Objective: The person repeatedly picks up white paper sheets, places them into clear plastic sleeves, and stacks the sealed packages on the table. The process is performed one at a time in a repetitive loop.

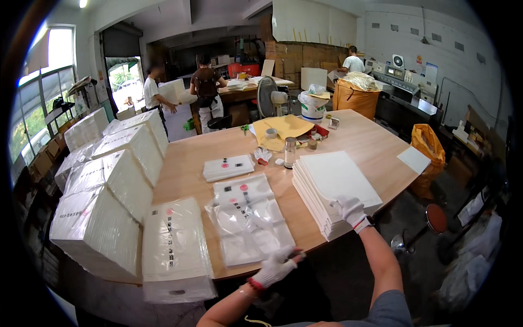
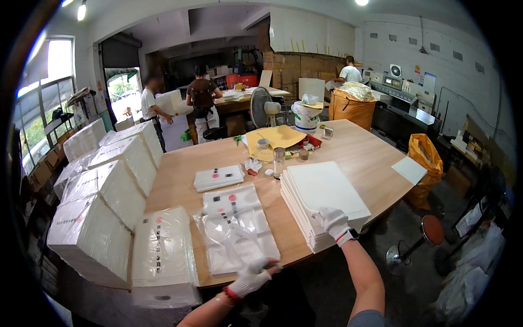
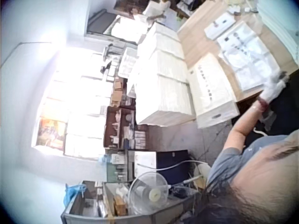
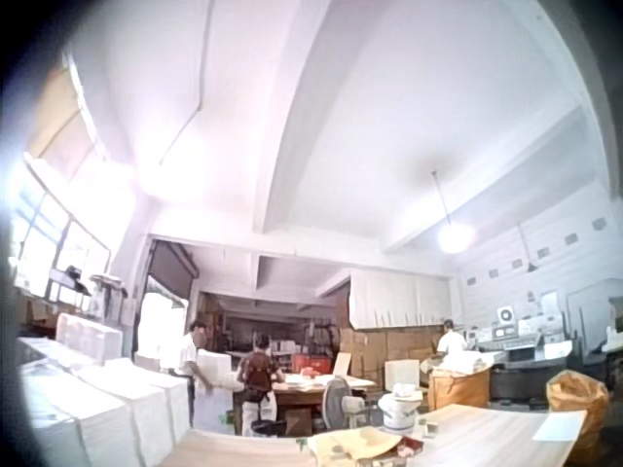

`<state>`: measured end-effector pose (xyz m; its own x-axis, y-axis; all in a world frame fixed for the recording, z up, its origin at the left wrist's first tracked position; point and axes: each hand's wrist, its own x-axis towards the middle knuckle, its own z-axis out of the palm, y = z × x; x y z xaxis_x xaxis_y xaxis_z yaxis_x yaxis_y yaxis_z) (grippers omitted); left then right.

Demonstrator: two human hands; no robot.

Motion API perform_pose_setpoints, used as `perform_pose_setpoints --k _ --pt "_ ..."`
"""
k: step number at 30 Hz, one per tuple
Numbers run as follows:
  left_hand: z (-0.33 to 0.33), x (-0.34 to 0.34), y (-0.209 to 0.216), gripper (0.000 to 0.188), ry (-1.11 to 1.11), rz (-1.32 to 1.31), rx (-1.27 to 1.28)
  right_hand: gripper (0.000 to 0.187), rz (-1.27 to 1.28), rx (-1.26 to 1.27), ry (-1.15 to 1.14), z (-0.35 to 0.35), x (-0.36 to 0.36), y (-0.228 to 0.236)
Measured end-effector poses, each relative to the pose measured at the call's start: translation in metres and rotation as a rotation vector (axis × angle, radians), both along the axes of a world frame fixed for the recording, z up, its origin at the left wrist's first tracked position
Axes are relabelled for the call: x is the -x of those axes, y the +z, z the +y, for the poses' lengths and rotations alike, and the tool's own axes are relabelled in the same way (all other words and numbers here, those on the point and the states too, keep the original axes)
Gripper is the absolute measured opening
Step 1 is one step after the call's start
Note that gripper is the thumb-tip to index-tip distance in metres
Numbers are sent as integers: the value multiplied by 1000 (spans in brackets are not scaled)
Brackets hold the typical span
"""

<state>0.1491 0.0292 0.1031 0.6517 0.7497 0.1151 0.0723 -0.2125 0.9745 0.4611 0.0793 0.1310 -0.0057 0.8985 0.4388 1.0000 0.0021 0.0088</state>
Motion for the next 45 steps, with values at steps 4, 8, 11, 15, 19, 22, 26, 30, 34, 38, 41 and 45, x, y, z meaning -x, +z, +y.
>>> perform_pose_setpoints --k 4,8,11,15,19,22,26,30,34,38,41,45 --pt "3 -28 -30 44 -144 -736 1215 14 -254 -60 483 -68 85 28" --pt "-9 -5 -30 53 -6 -179 821 20 295 225 1109 -122 116 66" --pt "-15 28 -22 61 -127 -175 430 20 874 45 365 -124 44 10" --pt "-33 29 -31 78 -31 86 300 41 1729 175 207 -139 40 -85" --pt "-81 -17 -51 92 235 530 -597 43 1688 -43 318 -134 158 -87" --pt "-84 -13 -24 85 282 462 -733 45 1446 -94 238 -124 160 -87" --pt "-3 27 -17 78 672 290 -876 40 946 -93 320 -126 132 -55" --pt "96 76 8 68 672 485 121 35 503 -53 420 -123 119 -41" --pt "76 56 -14 57 396 44 -71 25 353 220 401 -108 129 -51" --pt "-9 -11 16 36 104 352 -628 32 383 362 560 -69 129 -111" --pt "11 -10 -32 37 170 246 -515 48 1033 377 483 -54 125 -169" --pt "25 31 -74 44 299 445 -585 69 648 243 -129 -47 168 -115"
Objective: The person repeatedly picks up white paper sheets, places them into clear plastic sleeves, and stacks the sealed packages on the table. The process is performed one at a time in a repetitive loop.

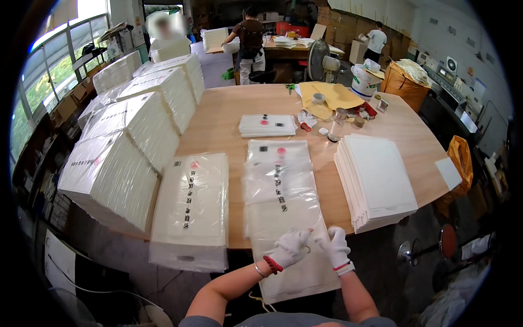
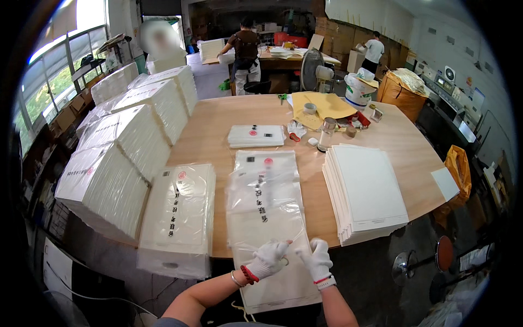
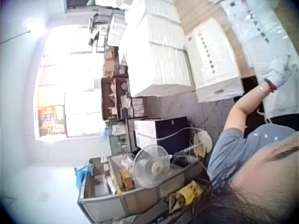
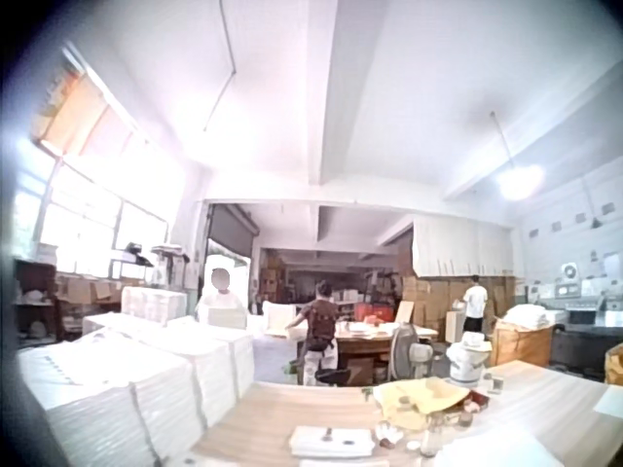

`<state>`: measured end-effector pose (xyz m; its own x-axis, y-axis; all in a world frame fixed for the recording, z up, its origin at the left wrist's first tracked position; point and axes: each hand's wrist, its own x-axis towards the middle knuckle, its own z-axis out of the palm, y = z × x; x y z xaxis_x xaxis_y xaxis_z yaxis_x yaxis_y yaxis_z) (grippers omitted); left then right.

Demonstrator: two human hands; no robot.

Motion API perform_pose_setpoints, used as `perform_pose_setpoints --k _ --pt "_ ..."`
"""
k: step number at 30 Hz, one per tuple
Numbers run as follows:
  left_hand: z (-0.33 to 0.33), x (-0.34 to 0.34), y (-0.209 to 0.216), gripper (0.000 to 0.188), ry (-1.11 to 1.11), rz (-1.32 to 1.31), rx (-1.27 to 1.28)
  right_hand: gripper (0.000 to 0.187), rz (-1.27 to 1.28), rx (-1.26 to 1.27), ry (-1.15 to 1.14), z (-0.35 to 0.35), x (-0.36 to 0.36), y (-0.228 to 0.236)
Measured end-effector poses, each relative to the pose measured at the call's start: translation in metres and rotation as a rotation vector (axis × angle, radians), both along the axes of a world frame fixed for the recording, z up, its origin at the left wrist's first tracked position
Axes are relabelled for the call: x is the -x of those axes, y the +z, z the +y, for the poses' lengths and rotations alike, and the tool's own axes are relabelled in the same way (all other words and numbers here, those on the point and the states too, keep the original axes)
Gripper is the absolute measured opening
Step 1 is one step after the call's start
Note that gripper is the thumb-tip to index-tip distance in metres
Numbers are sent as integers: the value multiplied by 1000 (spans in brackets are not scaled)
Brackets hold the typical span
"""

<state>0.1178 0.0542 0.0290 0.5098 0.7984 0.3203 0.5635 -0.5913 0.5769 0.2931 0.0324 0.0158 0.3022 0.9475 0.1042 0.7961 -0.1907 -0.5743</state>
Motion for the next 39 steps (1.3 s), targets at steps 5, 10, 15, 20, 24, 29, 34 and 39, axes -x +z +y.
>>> perform_pose_setpoints --k 5,10,15,20,24,29,34,39 --pt "9 16 -56 41 20 282 -391 45 -139 -35 90 43 16 -21" --pt "46 84 -63 45 516 116 -171 55 -298 289 141 66 -21 -31" --pt "12 96 -62 44 523 -461 530 74 -284 456 270 29 -9 9" --pt "-65 96 -64 49 521 -429 259 80 -233 438 423 -51 -20 1" --pt "-123 103 -41 45 539 -1222 951 75 -126 291 537 -135 -40 -51" --pt "-212 108 -38 40 322 -643 633 67 -61 769 404 -206 -9 50" --pt "-244 141 2 36 87 -319 848 38 66 557 902 -234 -14 16" --pt "-218 125 49 12 410 -246 583 35 421 353 642 -231 -35 64"
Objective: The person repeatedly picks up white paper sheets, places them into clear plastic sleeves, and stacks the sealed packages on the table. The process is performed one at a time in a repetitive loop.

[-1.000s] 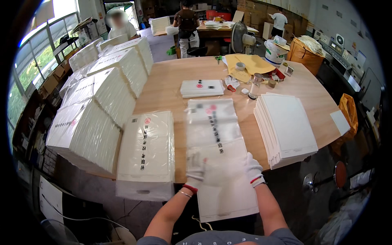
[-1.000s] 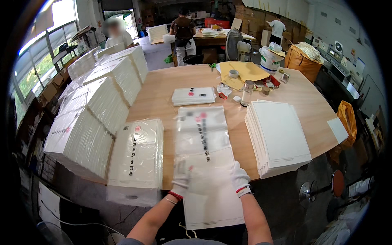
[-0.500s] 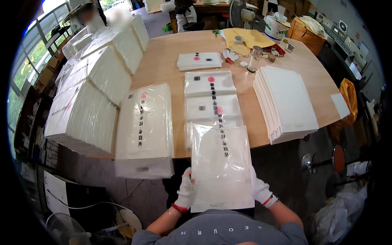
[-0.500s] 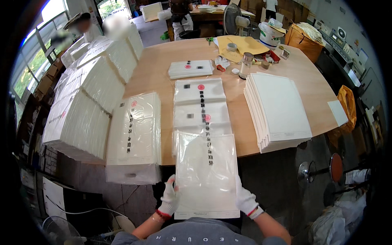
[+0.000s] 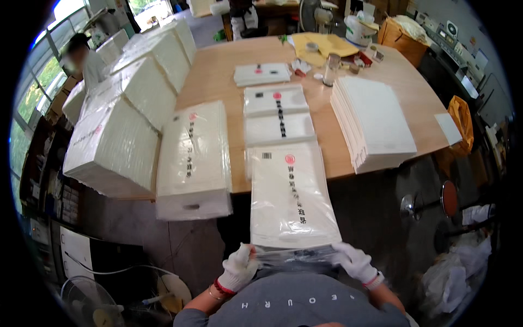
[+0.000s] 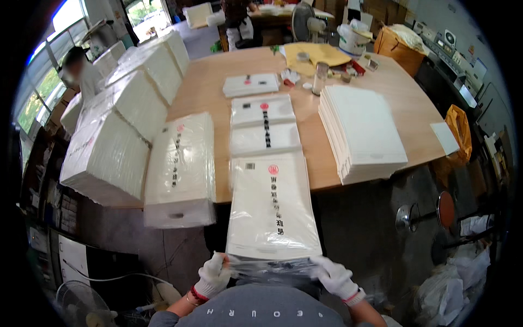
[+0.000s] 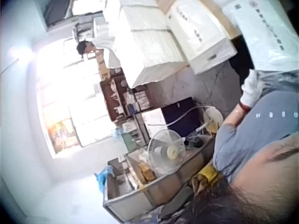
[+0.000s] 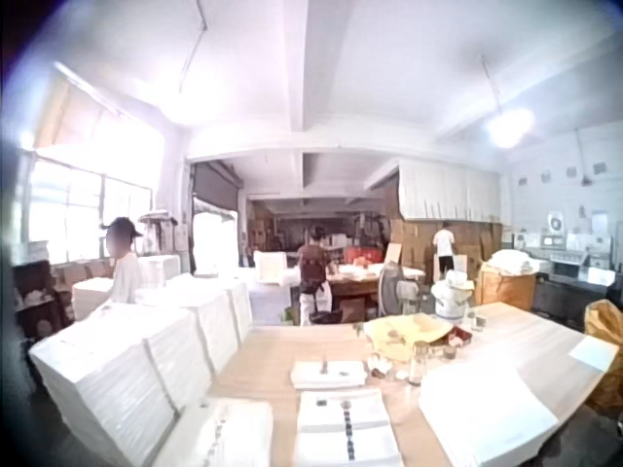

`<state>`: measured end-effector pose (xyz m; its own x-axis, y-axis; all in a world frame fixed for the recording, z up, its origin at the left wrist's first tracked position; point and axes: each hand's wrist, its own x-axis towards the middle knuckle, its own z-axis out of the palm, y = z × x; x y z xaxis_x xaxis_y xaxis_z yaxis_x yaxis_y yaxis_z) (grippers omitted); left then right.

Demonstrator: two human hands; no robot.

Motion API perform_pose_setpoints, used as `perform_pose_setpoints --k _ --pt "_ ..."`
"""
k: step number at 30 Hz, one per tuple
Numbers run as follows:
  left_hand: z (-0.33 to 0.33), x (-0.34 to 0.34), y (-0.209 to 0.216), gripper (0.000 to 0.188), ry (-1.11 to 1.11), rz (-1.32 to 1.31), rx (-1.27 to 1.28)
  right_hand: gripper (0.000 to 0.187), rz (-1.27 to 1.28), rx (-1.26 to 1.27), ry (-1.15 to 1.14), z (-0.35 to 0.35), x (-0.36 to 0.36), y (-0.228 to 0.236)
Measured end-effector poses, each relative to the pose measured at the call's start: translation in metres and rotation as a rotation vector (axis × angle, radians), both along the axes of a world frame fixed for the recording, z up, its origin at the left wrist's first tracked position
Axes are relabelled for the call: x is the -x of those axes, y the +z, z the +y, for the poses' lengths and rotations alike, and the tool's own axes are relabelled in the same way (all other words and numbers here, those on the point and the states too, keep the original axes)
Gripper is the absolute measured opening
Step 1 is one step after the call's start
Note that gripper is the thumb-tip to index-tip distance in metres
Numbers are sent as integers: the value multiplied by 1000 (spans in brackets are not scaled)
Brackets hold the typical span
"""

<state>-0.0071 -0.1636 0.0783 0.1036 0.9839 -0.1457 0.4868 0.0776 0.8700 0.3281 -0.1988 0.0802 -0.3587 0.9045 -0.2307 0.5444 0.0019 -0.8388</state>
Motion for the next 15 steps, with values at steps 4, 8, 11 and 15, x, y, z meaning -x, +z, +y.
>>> perform_pose_setpoints --k 4,8,11,15 --pt "21 -6 12 15 -182 -287 -368 34 537 356 -362 -4 -25 1" --pt "44 -34 44 15 -337 -304 -484 35 1216 580 -269 31 -32 -94" --pt "47 -18 70 12 -366 -105 -731 40 901 485 -458 52 58 -52" --pt "43 24 72 25 100 -460 -881 39 1056 382 -301 134 137 -13"
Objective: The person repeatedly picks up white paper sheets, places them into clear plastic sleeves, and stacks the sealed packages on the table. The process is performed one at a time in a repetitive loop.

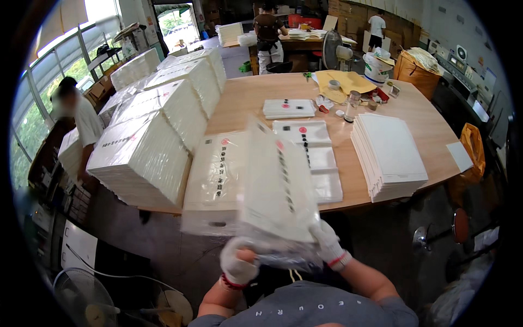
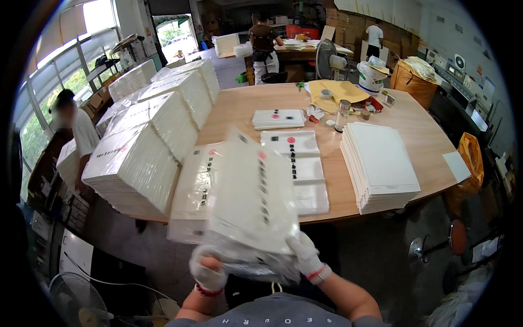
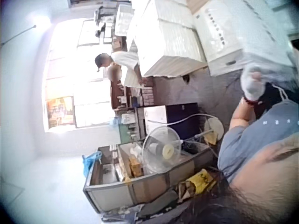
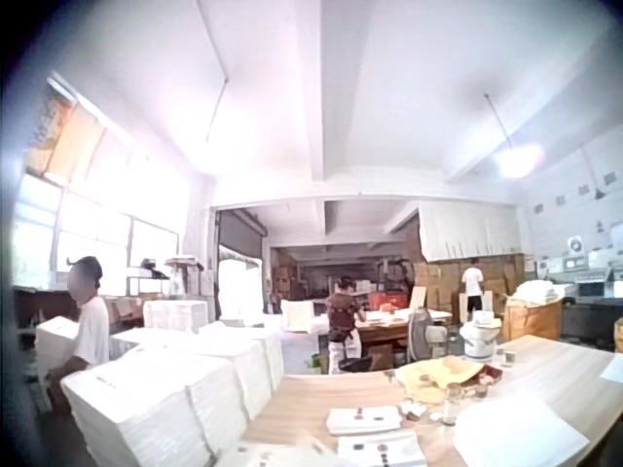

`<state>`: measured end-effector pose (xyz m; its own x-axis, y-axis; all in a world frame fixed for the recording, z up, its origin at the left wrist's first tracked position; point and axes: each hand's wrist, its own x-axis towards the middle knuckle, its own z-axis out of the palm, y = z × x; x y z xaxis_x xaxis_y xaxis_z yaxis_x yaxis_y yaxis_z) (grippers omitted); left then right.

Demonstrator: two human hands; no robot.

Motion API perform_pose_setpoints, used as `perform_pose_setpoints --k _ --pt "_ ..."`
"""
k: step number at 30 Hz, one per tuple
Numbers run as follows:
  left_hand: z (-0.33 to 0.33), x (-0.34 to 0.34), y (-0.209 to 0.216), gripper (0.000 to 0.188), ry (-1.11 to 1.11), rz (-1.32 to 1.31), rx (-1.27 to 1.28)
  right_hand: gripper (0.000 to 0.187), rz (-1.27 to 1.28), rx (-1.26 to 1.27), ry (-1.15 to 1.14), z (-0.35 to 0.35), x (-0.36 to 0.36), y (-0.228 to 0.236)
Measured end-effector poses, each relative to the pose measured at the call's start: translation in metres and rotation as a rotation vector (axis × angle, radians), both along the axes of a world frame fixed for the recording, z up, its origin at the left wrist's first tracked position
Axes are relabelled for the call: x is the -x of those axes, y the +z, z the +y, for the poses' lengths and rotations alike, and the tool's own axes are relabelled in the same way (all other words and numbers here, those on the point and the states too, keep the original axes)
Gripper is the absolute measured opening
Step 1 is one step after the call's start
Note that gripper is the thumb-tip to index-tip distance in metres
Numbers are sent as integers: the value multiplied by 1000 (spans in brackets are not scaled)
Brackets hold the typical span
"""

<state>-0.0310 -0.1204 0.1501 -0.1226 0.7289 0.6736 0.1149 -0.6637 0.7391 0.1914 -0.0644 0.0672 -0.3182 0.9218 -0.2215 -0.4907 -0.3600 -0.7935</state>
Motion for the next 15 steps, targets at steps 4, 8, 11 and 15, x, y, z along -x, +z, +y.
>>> perform_pose_setpoints --k 4,8,11,15 --pt "66 68 -22 15 567 -207 -209 33 -65 -177 257 71 67 -5" --pt "104 186 -116 15 655 -352 345 31 -178 -74 477 76 139 -35" --pt "88 246 -212 17 844 -368 451 30 -364 13 499 73 166 -60" --pt "60 227 -241 25 819 -620 761 41 -237 64 537 66 118 -92"
